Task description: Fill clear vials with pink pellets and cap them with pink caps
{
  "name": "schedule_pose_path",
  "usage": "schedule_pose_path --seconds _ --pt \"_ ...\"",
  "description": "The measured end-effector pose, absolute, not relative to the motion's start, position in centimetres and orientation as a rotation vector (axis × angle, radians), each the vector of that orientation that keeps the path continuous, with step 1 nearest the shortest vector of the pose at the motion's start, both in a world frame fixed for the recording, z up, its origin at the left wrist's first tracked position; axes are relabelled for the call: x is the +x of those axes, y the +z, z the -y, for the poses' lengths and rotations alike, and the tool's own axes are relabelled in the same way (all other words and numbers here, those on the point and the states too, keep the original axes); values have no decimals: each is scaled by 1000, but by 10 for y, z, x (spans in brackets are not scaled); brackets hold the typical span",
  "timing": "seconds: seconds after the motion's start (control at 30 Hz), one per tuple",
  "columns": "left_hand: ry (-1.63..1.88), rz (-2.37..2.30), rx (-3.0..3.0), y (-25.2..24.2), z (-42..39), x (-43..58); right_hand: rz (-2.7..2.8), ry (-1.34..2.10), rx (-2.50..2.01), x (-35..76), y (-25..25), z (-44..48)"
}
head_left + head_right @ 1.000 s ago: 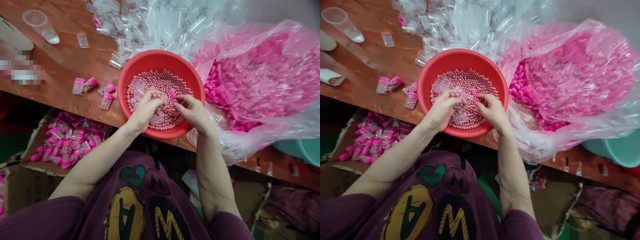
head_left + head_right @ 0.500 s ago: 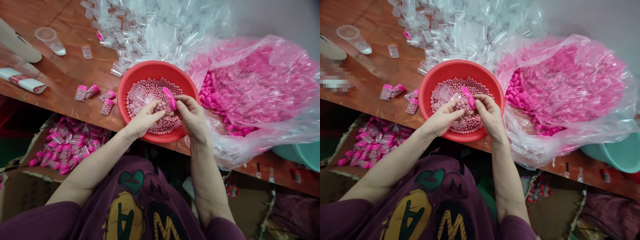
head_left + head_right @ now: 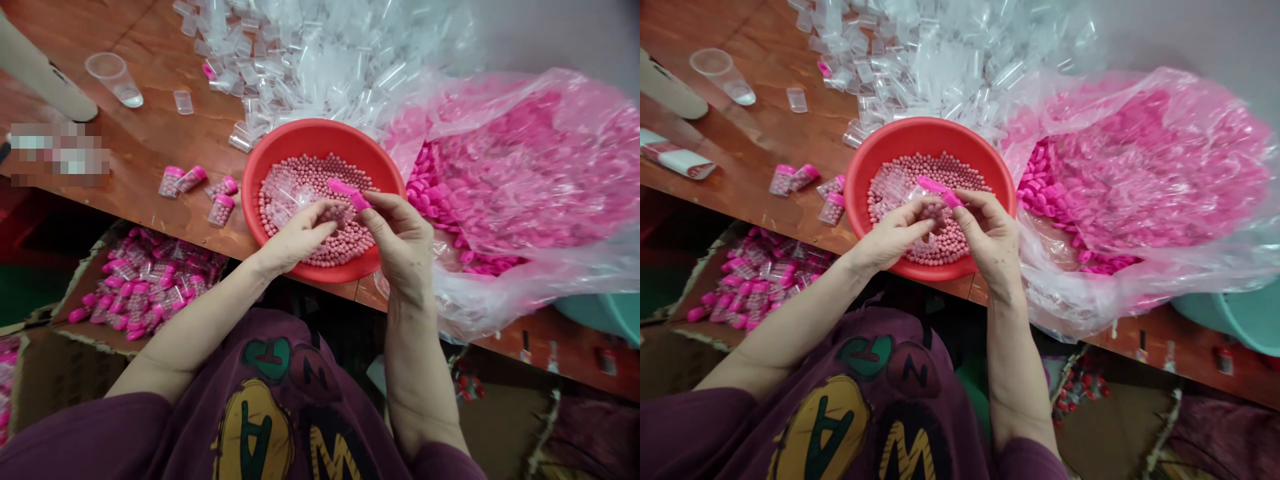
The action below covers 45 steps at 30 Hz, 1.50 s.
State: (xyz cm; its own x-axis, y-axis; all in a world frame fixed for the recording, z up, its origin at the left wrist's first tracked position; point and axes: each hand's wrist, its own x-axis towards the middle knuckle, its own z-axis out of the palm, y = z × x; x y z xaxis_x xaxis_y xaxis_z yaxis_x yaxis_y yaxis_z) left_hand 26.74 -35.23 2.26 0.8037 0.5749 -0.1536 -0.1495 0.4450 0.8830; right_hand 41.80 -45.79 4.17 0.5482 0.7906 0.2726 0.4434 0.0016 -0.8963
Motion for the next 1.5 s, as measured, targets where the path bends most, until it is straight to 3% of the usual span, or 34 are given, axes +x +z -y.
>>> schedule_pose_path --seconds 1.17,1.5 --pt "415 -505 852 27 353 270 1356 329 -1734 417 67 452" --pt "483 -555 850 29 357 268 1436 50 -1744 385 51 460"
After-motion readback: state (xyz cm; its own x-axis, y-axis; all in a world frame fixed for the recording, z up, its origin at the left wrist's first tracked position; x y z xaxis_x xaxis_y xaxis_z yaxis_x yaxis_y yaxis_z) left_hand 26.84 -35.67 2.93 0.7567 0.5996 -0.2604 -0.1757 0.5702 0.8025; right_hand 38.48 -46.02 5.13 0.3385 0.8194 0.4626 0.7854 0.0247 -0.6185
